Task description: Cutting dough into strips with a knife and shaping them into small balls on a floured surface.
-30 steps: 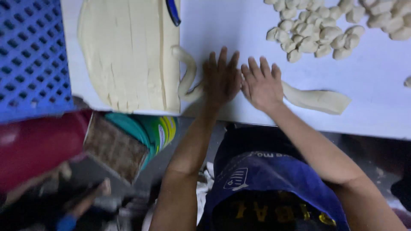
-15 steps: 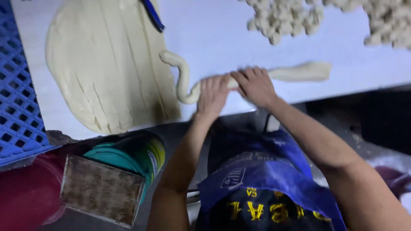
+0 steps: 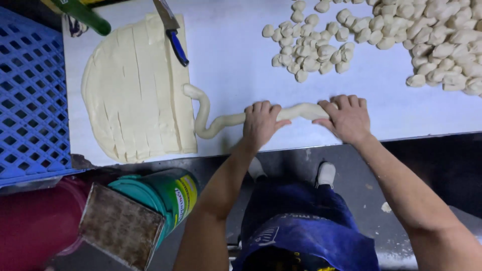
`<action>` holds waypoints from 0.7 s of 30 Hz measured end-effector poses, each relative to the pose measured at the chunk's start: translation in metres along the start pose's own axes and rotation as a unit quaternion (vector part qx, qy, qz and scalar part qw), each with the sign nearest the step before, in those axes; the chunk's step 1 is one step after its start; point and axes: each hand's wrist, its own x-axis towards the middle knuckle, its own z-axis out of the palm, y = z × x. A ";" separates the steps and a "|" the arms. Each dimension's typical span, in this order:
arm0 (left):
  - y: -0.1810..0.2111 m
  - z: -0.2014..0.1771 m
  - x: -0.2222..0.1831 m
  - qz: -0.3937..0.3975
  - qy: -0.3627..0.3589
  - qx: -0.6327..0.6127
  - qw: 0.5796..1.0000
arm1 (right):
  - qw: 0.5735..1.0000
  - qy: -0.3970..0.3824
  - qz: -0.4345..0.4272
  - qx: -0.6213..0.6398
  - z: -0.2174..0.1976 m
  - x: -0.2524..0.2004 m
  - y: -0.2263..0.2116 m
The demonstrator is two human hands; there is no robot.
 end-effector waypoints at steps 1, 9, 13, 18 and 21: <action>0.005 0.007 -0.005 -0.008 0.008 0.028 1.000 | 1.000 0.005 0.000 -0.008 0.005 -0.009 -0.005; -0.030 -0.032 -0.042 0.023 -0.158 0.010 0.987 | 0.995 0.024 0.039 0.091 -0.020 -0.036 -0.084; 0.033 -0.062 -0.023 0.015 -0.070 0.005 0.997 | 0.992 -0.004 0.062 0.110 -0.056 -0.045 -0.118; 0.010 -0.015 0.027 -0.014 -0.053 -0.019 0.998 | 0.990 -0.078 0.098 0.068 -0.022 0.006 -0.101; -0.015 0.030 0.052 -0.050 -0.037 -0.025 0.998 | 0.985 -0.107 0.128 0.049 -0.003 0.047 -0.084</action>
